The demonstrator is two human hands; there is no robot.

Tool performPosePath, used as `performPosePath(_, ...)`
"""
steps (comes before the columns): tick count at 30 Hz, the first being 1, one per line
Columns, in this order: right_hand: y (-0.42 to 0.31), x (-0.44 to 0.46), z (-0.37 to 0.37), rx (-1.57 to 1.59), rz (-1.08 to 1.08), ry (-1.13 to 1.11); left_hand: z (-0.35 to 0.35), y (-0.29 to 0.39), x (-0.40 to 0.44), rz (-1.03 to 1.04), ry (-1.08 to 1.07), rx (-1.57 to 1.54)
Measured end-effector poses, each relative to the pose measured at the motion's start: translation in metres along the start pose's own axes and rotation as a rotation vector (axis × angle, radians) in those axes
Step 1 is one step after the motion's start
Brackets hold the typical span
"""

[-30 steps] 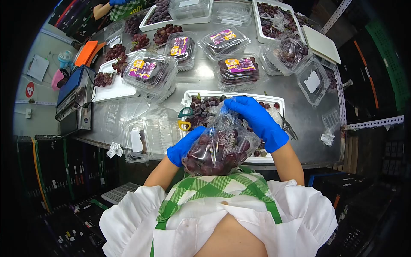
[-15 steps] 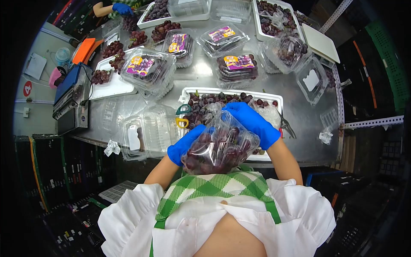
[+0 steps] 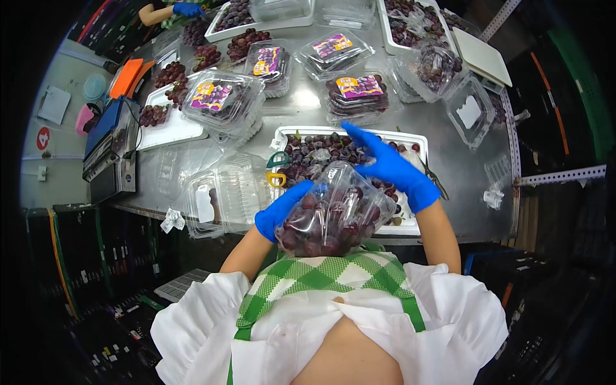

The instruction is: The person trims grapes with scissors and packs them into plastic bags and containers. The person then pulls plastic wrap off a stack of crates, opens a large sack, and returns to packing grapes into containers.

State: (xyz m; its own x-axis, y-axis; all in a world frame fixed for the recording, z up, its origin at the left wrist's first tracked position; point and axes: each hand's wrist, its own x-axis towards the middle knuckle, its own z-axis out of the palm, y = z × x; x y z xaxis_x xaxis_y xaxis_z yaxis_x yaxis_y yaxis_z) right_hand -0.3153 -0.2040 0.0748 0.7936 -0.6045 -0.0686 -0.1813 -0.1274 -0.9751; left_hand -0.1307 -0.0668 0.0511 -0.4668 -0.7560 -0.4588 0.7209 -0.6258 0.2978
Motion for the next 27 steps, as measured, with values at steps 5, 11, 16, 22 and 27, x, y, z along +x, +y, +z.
performPosePath(5,-0.007,0.01,0.011,0.909,0.021,-0.315,-0.002,-0.006,0.003,0.047,-0.014,0.061)
performPosePath(11,0.017,-0.015,0.039,1.209,0.216,-0.244,-0.01,-0.013,-0.002,0.155,-0.005,0.209)
performPosePath(16,0.017,-0.047,0.047,1.453,0.268,-0.037,-0.004,-0.016,-0.008,0.264,0.018,0.579)
performPosePath(22,0.039,-0.051,0.081,1.756,0.266,0.192,-0.016,-0.019,0.0,0.419,-0.036,0.92)
performPosePath(27,0.042,-0.033,0.087,1.793,0.296,0.216,-0.035,-0.019,0.014,0.478,-0.014,1.015)
